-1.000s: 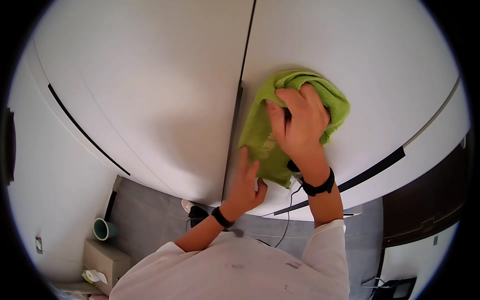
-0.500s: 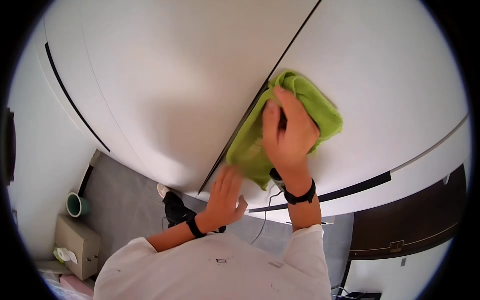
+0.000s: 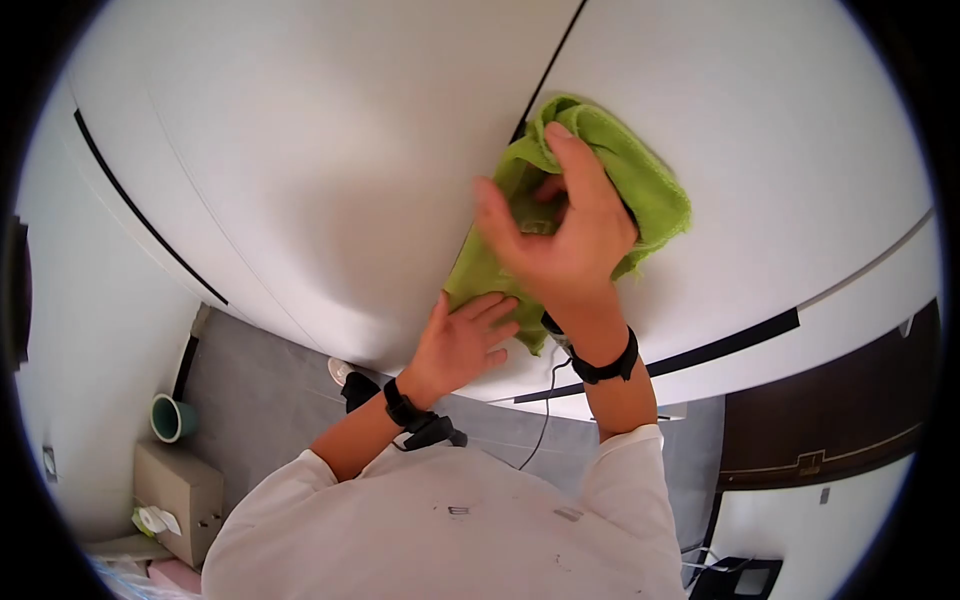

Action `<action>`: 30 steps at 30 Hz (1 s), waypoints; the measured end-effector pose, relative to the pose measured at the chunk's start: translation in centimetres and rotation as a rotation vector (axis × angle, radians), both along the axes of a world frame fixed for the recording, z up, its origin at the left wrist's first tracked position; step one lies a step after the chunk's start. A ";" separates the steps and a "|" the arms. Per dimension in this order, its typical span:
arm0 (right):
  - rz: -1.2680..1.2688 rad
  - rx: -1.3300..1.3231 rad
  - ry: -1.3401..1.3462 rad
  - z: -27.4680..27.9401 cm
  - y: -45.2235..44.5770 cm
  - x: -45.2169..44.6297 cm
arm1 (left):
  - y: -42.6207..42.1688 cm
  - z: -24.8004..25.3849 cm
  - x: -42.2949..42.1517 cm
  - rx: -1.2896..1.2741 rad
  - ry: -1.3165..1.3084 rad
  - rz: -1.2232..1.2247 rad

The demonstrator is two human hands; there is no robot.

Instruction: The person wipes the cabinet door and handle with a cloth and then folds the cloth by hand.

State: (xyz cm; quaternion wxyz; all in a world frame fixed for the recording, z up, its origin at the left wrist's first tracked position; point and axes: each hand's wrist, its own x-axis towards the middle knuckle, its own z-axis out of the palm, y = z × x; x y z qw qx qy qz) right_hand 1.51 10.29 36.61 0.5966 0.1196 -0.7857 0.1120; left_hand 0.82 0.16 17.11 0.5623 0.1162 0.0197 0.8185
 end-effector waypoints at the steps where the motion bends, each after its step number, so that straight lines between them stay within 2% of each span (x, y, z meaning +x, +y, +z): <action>1: -0.016 -0.007 0.008 0.0 -0.3 0.0 | 0.3 -1.0 -0.4 -0.007 0.008 -0.016; 3: -0.156 -0.030 -0.004 0.0 -0.7 -0.1 | 1.0 -2.5 -0.4 0.102 -0.090 -0.051; 5: -0.149 0.011 0.078 -0.2 0.1 -0.4 | 0.9 -3.4 -1.6 0.124 -0.082 -0.092; 7: 0.078 -0.027 0.111 -0.4 1.0 -0.1 | 0.5 -3.4 -2.2 0.154 -0.091 -0.123; 11: 0.263 -0.184 0.130 -0.9 2.2 1.5 | 1.5 -3.4 -1.9 0.168 -0.053 -0.114; 13: 0.022 0.178 -0.096 -0.2 2.7 2.6 | 1.6 -2.9 -1.9 0.221 -0.069 -0.100; 14: 0.049 0.071 -0.102 -0.8 2.5 2.2 | 1.3 -2.6 -1.7 0.226 -0.048 -0.059; 16: -0.058 0.107 -0.098 -0.6 2.4 2.6 | 1.4 -2.8 -0.9 0.218 -0.023 -0.025; 18: -0.153 0.139 -0.089 -0.3 2.1 2.3 | 1.7 -3.3 -0.4 -0.046 0.397 0.324; 19: -0.215 0.263 0.007 0.0 2.0 1.7 | 1.6 -3.2 -0.5 -0.052 0.405 0.327; 20: -0.279 0.386 0.102 0.1 1.9 1.3 | 1.6 -3.1 -0.4 -0.007 0.187 0.238; 21: -0.277 0.376 0.105 0.1 2.0 1.3 | 1.6 -2.9 -0.2 0.036 -0.033 0.149; 22: -0.281 0.391 0.096 -0.1 2.4 1.6 | 2.2 -3.2 0.1 0.022 -0.028 0.153; 24: -0.284 0.390 0.099 -0.2 2.9 1.9 | 3.7 -3.8 0.3 0.176 -0.185 0.181; 26: -0.304 0.470 0.077 0.2 2.9 2.1 | 4.0 -3.9 0.3 0.155 -0.186 0.203; 30: -0.328 0.467 0.104 0.7 2.3 1.6 | 4.3 -4.1 0.5 0.111 -0.189 0.260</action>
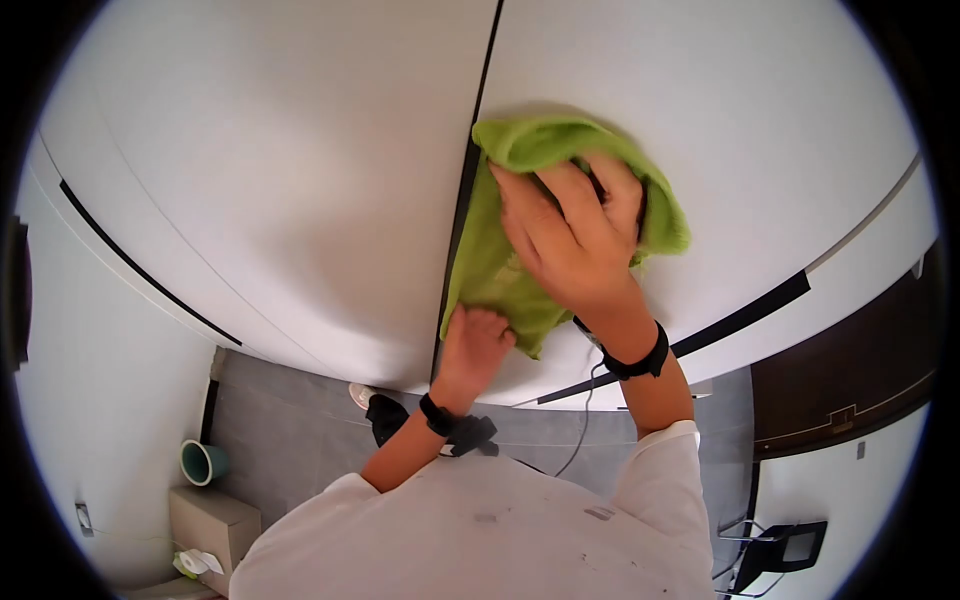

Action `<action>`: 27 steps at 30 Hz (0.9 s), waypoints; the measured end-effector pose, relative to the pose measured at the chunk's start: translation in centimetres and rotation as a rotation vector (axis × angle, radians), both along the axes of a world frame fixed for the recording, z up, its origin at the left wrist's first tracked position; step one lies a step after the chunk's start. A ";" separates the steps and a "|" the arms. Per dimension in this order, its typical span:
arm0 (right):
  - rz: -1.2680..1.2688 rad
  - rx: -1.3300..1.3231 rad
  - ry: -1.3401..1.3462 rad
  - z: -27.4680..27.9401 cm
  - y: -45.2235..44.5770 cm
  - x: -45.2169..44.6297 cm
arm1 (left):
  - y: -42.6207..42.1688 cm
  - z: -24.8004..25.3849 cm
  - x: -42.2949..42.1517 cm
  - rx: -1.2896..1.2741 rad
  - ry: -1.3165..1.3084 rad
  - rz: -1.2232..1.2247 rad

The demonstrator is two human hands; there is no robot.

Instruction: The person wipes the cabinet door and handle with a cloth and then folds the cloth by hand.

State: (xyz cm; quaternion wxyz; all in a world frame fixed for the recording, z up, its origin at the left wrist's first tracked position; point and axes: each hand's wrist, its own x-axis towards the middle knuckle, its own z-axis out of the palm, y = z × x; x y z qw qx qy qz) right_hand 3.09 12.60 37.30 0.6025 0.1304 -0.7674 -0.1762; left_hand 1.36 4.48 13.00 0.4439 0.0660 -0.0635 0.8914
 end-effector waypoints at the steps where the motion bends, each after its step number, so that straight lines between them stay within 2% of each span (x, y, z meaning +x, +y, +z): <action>1: 0.015 -0.006 -0.005 0.3 -0.2 -0.1 | 0.0 0.0 -0.1 -0.010 0.011 -0.004; 7: -0.018 -0.026 -0.114 -0.2 0.3 0.4 | 0.4 -0.2 0.0 -0.058 0.031 -0.006; 13: -0.092 -0.035 -0.397 0.1 -0.9 1.1 | 0.0 -0.5 -0.2 -0.037 0.011 0.023; 16: -0.105 -0.012 -0.409 0.2 -0.9 0.9 | 0.0 -0.6 -0.3 -0.006 0.064 0.004; 18: -0.093 -0.012 -0.401 0.2 -0.7 0.9 | -0.1 -0.4 0.0 -0.126 0.076 0.017; 22: -0.073 0.007 -0.353 -0.2 0.1 0.6 | -0.1 -0.2 -0.3 -0.187 0.054 -0.002; 24: -0.071 -0.007 -0.380 -0.4 0.1 0.8 | -0.1 -1.3 0.1 0.017 -0.057 -0.006; 27: -0.055 -0.022 -0.431 -0.5 0.2 0.7 | 0.3 -2.7 0.5 0.151 -0.104 -0.031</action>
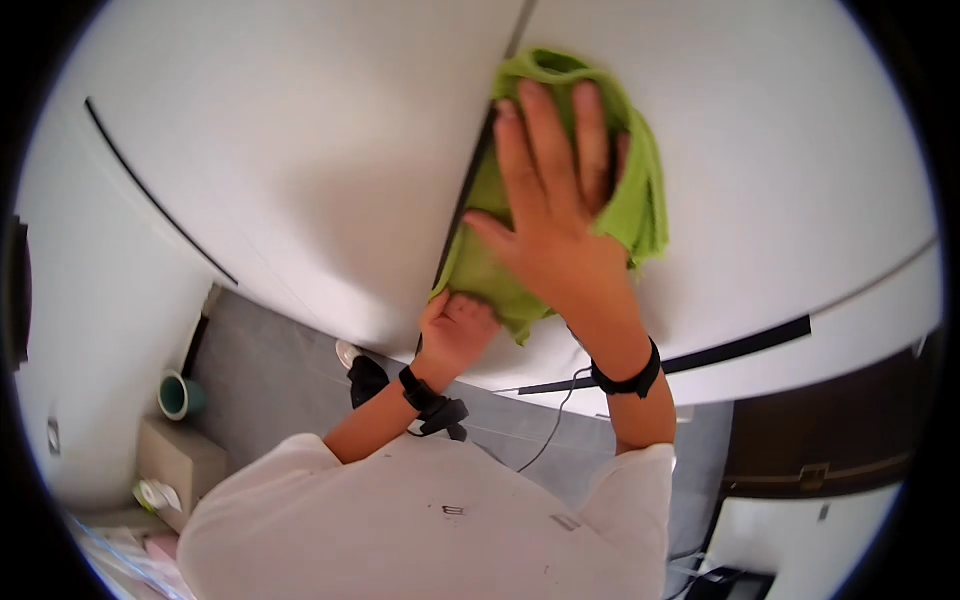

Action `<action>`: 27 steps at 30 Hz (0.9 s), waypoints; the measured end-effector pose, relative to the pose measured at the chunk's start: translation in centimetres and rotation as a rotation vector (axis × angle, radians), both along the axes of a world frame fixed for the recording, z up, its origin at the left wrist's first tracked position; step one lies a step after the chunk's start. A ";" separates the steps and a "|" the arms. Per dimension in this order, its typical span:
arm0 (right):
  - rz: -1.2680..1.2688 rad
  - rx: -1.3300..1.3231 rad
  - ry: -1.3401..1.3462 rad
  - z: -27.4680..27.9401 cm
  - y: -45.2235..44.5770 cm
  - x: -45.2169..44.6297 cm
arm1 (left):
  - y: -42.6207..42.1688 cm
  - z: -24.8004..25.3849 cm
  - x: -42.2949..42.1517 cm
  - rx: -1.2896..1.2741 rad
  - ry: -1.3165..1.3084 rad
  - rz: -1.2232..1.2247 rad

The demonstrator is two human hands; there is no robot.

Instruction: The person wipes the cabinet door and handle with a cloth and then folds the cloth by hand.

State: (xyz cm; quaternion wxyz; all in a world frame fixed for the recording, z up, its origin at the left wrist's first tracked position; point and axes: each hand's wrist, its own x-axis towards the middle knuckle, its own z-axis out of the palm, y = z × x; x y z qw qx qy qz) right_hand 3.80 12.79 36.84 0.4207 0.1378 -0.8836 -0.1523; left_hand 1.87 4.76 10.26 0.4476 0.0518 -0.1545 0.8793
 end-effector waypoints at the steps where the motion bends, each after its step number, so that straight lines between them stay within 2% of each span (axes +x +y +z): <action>1: -0.010 0.007 0.024 -0.2 0.1 -0.2 | -0.3 -0.1 0.1 0.008 -0.014 0.035; 3: -0.044 0.006 0.056 -0.3 -0.1 -0.3 | -0.8 0.2 0.0 -0.157 0.000 -0.011; 4: -0.052 0.008 0.067 -0.2 -0.1 -0.4 | -1.1 0.4 -0.1 -0.155 0.013 -0.018; 6: -0.074 0.028 0.036 0.0 -0.3 -0.5 | -1.8 1.3 -0.4 -0.375 0.062 -0.074; 7: -0.081 0.034 0.030 0.0 -0.5 -0.3 | -2.3 2.0 -0.2 -0.371 0.065 -0.085; 9: -0.081 0.035 0.031 -0.1 -0.3 -0.2 | -2.9 3.4 0.1 -0.476 0.302 0.061; 12: -0.078 0.030 0.054 0.1 -0.6 -0.2 | -2.2 2.7 -0.5 -0.526 0.264 0.173; 15: -0.084 0.038 0.061 0.3 -0.8 0.3 | -2.0 2.2 -0.3 -0.403 0.128 0.101; 21: -0.026 0.066 0.020 0.6 0.1 0.4 | -2.6 2.7 -0.7 -0.273 0.060 -0.047; 27: -0.076 0.078 0.048 0.7 -0.1 0.4 | -2.5 5.2 -0.1 -0.379 0.020 -0.119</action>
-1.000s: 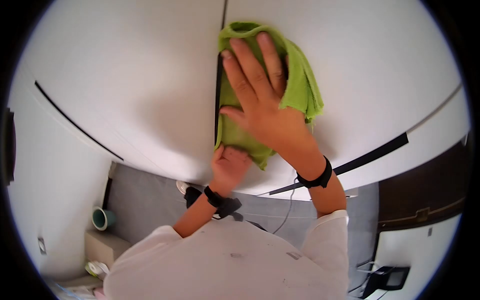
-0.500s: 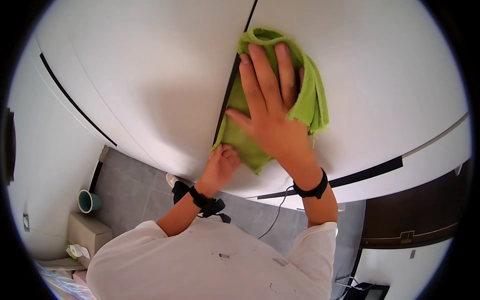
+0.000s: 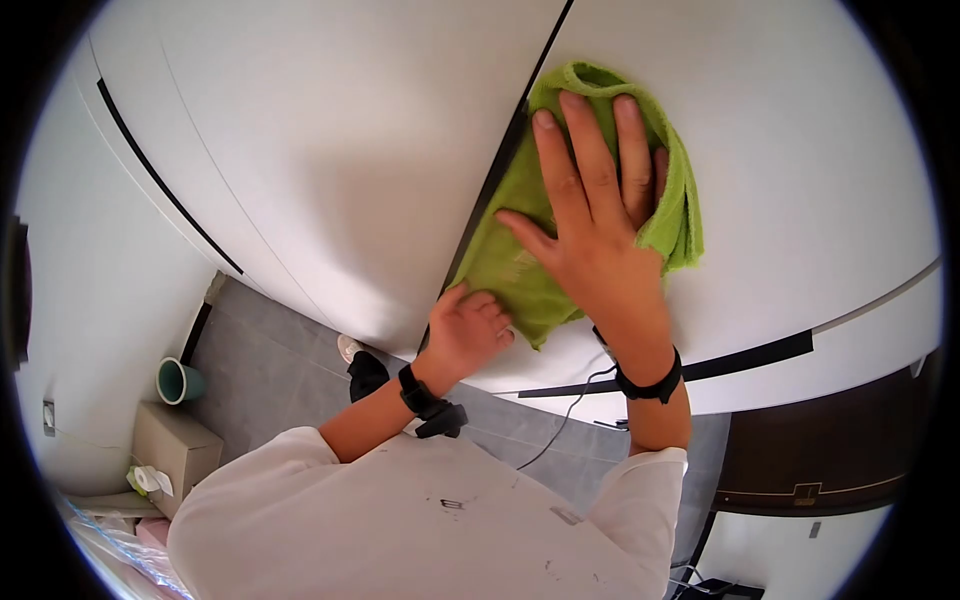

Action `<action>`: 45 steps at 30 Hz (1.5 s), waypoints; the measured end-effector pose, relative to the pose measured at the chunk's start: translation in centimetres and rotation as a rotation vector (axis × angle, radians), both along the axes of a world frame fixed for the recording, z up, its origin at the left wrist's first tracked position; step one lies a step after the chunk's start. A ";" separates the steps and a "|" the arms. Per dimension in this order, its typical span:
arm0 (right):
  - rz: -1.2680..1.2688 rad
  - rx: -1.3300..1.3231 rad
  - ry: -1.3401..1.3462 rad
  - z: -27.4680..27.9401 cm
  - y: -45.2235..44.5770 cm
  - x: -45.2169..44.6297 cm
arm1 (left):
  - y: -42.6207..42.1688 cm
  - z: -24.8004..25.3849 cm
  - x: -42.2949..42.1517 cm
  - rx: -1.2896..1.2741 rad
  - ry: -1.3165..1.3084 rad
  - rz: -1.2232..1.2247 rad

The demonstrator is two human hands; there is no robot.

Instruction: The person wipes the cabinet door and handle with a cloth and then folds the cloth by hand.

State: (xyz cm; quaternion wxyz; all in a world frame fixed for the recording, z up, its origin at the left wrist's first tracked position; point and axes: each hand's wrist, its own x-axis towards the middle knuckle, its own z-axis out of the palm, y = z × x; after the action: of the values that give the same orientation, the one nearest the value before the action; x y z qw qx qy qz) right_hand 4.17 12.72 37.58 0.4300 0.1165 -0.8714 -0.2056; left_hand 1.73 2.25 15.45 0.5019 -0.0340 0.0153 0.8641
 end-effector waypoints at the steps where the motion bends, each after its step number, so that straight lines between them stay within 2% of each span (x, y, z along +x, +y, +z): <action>1: -0.006 -0.010 0.024 0.1 0.0 -0.1 | 0.3 -0.2 -0.1 0.000 -0.003 -0.004; 4: -0.020 -0.040 0.056 0.1 -0.3 -0.2 | 1.0 -2.3 -0.3 0.111 0.059 -0.076; 6: 0.003 -0.034 0.064 0.1 0.0 0.0 | 1.5 -3.3 -0.6 0.345 0.109 -0.066; 10: 0.051 -0.051 0.051 -0.4 0.9 0.4 | -0.8 -2.3 -0.3 0.194 0.270 -0.021; 12: 0.303 -0.089 0.164 -0.9 2.1 0.4 | -1.3 -1.9 -0.9 0.194 0.438 -0.029; 15: 0.301 -0.050 0.228 -0.8 2.2 0.6 | -1.6 -1.1 -1.1 0.099 0.570 -0.014; 17: 0.334 -0.081 0.279 -1.2 2.6 1.1 | -1.6 -0.8 -1.4 0.077 0.493 -0.054; 19: 0.473 0.017 0.201 -1.5 4.0 1.8 | -1.8 -0.5 -2.0 0.249 0.302 -0.175; 21: 0.476 -0.047 0.124 -1.9 3.9 2.4 | -2.1 0.1 -2.0 0.233 0.311 -0.171; 23: 0.302 0.057 0.083 -2.1 3.3 2.7 | -2.4 0.3 -2.0 0.215 0.327 -0.181; 31: 0.332 -0.061 0.219 -1.3 2.6 1.4 | -1.5 -1.4 -0.9 0.125 0.416 -0.093; 34: 0.217 -0.059 0.316 -0.1 2.0 0.9 | -0.9 -1.5 -0.2 0.121 0.419 -0.036; 38: 0.266 -0.109 0.358 0.8 2.6 0.2 | -0.4 -1.2 0.3 0.094 0.421 0.017; 42: 0.358 -0.044 0.422 1.7 1.7 -1.2 | -0.8 -0.5 0.3 0.154 0.304 0.040; 43: 0.353 -0.047 0.422 1.7 1.9 -1.3 | -0.8 -0.4 0.4 0.179 0.241 0.043; 45: 0.399 0.002 0.346 1.3 2.3 -1.4 | -0.7 -1.7 0.4 0.235 0.287 0.041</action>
State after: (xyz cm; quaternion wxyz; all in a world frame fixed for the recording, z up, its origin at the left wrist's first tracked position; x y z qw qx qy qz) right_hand 2.76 15.06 38.86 0.6043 0.2493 -0.7447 -0.1344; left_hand 2.12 1.54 13.78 0.4775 0.1483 -0.0147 0.8659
